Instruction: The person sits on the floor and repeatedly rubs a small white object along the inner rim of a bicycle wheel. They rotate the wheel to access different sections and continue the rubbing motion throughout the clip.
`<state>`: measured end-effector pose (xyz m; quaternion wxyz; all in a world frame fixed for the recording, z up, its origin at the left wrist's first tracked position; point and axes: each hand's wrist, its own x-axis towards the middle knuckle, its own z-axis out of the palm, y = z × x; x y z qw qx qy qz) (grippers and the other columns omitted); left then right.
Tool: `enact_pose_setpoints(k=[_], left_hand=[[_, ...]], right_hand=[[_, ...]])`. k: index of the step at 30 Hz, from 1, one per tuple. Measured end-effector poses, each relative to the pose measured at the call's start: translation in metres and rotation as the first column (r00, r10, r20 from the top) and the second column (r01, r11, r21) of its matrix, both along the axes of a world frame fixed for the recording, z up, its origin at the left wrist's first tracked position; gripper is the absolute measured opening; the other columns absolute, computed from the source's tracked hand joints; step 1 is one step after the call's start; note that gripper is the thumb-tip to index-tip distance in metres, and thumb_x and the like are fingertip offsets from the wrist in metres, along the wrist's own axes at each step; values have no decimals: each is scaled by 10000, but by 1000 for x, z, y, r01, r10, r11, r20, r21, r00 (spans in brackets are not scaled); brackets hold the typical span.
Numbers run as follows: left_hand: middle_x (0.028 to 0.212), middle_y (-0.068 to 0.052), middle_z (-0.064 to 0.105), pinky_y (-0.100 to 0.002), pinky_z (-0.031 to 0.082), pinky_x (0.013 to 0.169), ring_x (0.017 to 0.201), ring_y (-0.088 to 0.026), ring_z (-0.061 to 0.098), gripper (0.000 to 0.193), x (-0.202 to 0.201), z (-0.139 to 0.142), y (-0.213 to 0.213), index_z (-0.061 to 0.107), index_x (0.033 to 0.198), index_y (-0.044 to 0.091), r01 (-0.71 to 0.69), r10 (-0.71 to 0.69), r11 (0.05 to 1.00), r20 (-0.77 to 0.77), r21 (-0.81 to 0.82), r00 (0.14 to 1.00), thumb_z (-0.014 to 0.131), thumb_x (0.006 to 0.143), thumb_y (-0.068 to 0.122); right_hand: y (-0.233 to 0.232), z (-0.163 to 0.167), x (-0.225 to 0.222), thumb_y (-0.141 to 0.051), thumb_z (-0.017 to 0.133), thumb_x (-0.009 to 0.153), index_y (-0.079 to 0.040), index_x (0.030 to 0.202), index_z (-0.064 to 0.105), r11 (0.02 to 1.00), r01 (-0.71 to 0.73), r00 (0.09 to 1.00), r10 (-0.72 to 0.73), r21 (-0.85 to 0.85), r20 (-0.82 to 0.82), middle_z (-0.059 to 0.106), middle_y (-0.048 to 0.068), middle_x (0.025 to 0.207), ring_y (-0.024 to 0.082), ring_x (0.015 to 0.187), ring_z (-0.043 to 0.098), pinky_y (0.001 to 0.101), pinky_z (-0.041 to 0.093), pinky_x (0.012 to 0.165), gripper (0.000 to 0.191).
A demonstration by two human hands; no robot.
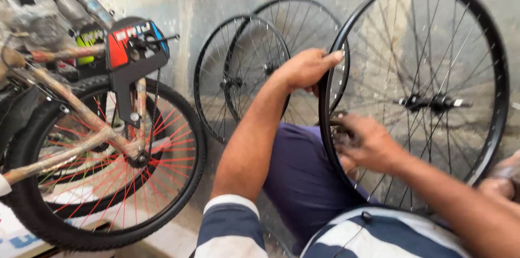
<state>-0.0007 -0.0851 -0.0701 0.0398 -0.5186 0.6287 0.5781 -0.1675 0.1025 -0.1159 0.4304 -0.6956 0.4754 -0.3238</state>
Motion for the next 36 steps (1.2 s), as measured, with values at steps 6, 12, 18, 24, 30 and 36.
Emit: enact_pose_setpoints(k=[6,12,18,24,30,36], left_hand=[[687,-92,733,-314,528,424,510,-199,747,537,-3,5,2,616,908,29,-15,18,999,65,-41,998,511,967,552],[684,-89,740,-306,575,448,528,-183,755,607,-5,6,2,652,904,10,-25,29,998,74,-56,997,525,944,602],[738,-115,714,-351,579,572,642,-192,717,651,-8,-8,1,719,939,13,-70,81,961,29,-266,996,574,914,647],[815,-110,729,-393,567,703,762,-223,741,618,-12,-13,1,694,1021,40,31,44,877,146,-479,988,578,909,636],[831,-104,731,-406,568,702,765,-219,736,589,-13,-5,3,702,1008,49,53,44,896,206,-441,978,568,912,614],[839,-98,725,-401,567,687,747,-198,726,572,-18,-1,1,702,1021,51,51,45,896,206,-441,978,573,916,598]], right_hand=[[-1,2,-6,-195,837,739,-106,1033,677,969,44,991,-11,244,-136,709,56,987,252,933,715,399,586,749,346],[-5,8,-7,-179,829,719,-103,1074,723,988,-67,988,46,138,146,691,93,1071,286,1028,676,411,556,850,378],[-6,-1,-6,-199,818,766,-139,1240,675,972,53,957,16,227,-288,737,81,1087,289,1030,693,415,525,905,500],[-11,2,-10,-280,809,822,-126,1051,751,952,-104,966,28,287,258,762,110,1002,269,1002,742,394,561,940,282],[-14,15,-6,-238,818,823,-125,1207,700,974,-61,984,96,216,-152,725,106,1021,296,979,690,440,536,836,418],[-16,11,-10,-260,812,764,-112,1035,691,944,-18,981,80,330,-176,743,51,941,258,913,729,417,575,801,332]])
